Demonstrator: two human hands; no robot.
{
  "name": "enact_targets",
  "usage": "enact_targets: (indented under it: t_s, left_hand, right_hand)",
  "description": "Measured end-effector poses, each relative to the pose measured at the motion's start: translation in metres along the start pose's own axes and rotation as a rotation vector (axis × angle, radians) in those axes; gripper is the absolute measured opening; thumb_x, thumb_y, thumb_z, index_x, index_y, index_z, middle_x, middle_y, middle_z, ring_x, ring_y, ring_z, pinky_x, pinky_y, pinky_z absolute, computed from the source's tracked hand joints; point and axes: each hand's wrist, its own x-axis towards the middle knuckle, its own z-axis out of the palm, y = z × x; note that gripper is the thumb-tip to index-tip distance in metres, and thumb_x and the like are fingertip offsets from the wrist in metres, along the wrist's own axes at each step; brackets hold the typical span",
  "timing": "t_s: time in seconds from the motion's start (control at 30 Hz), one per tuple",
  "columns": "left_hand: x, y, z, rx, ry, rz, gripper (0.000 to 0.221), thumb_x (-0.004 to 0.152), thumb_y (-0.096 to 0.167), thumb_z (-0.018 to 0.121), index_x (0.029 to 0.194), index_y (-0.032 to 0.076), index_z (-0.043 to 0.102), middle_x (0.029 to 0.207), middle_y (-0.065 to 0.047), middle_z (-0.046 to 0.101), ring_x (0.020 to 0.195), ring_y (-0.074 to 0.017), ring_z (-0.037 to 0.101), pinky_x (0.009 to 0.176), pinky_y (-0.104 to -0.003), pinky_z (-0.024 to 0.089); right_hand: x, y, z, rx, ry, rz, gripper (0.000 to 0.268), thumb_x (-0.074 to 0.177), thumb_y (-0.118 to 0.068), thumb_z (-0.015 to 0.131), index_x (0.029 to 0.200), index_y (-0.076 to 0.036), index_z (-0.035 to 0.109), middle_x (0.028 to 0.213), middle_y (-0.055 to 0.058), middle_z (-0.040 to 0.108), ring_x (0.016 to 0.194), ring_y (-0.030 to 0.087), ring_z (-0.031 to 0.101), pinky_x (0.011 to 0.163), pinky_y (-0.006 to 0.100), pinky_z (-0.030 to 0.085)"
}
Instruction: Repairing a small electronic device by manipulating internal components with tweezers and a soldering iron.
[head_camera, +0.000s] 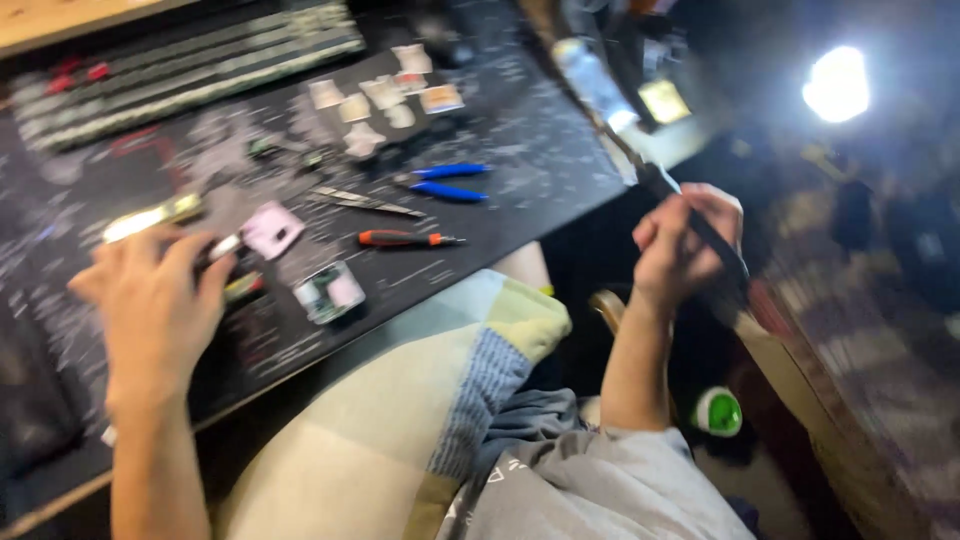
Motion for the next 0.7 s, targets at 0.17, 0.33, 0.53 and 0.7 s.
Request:
enact_targets:
  t_s: [0.17, 0.33, 0.53, 0.7]
  left_hand:
    - [-0.014, -0.012, 0.02, -0.042, 0.046, 0.011, 0.023, 0.118, 0.031, 0.093, 0.138, 0.02, 0.089, 0.141, -0.005, 0.075, 0.127, -0.0406, 0.061, 0.101, -0.05, 0.033]
    - [-0.008, 0.012, -0.011, -0.224, 0.121, -0.02, 0.024, 0.119, 0.014, 0.092, 0.142, 0.015, 0.084, 0.139, -0.01, 0.081, 0.129, -0.0413, 0.068, 0.109, -0.05, 0.031]
    - [0.001, 0.083, -0.063, -1.074, 0.068, -0.023, 0.015, 0.106, 0.007, 0.075, 0.121, 0.005, 0.079, 0.117, -0.013, 0.08, 0.118, -0.0376, 0.072, 0.108, -0.044, 0.049]
    - [-0.008, 0.112, -0.056, -1.527, -0.065, 0.006, 0.017, 0.109, 0.009, 0.064, 0.119, 0.001, 0.076, 0.117, -0.016, 0.073, 0.111, -0.0281, 0.066, 0.105, -0.042, 0.048]
  right_hand:
    - [0.039, 0.008, 0.0, -0.093, 0.004, -0.046, 0.012, 0.114, -0.015, 0.064, 0.11, -0.005, 0.06, 0.078, 0.01, 0.057, 0.05, 0.014, 0.052, 0.044, 0.026, 0.038]
    - [0.031, 0.005, 0.004, -0.059, -0.064, -0.027, 0.013, 0.116, -0.019, 0.064, 0.112, -0.006, 0.062, 0.075, 0.009, 0.056, 0.052, 0.015, 0.056, 0.046, 0.024, 0.039]
    - [-0.038, -0.017, 0.043, 0.107, -0.36, -0.152, 0.03, 0.118, -0.022, 0.064, 0.118, 0.008, 0.065, 0.083, 0.025, 0.074, 0.051, 0.025, 0.069, 0.048, 0.033, 0.056]
    - [-0.095, -0.062, 0.084, 0.429, -0.614, 0.011, 0.046, 0.109, -0.04, 0.07, 0.092, 0.002, 0.069, 0.096, 0.03, 0.082, 0.059, 0.028, 0.077, 0.061, 0.031, 0.062]
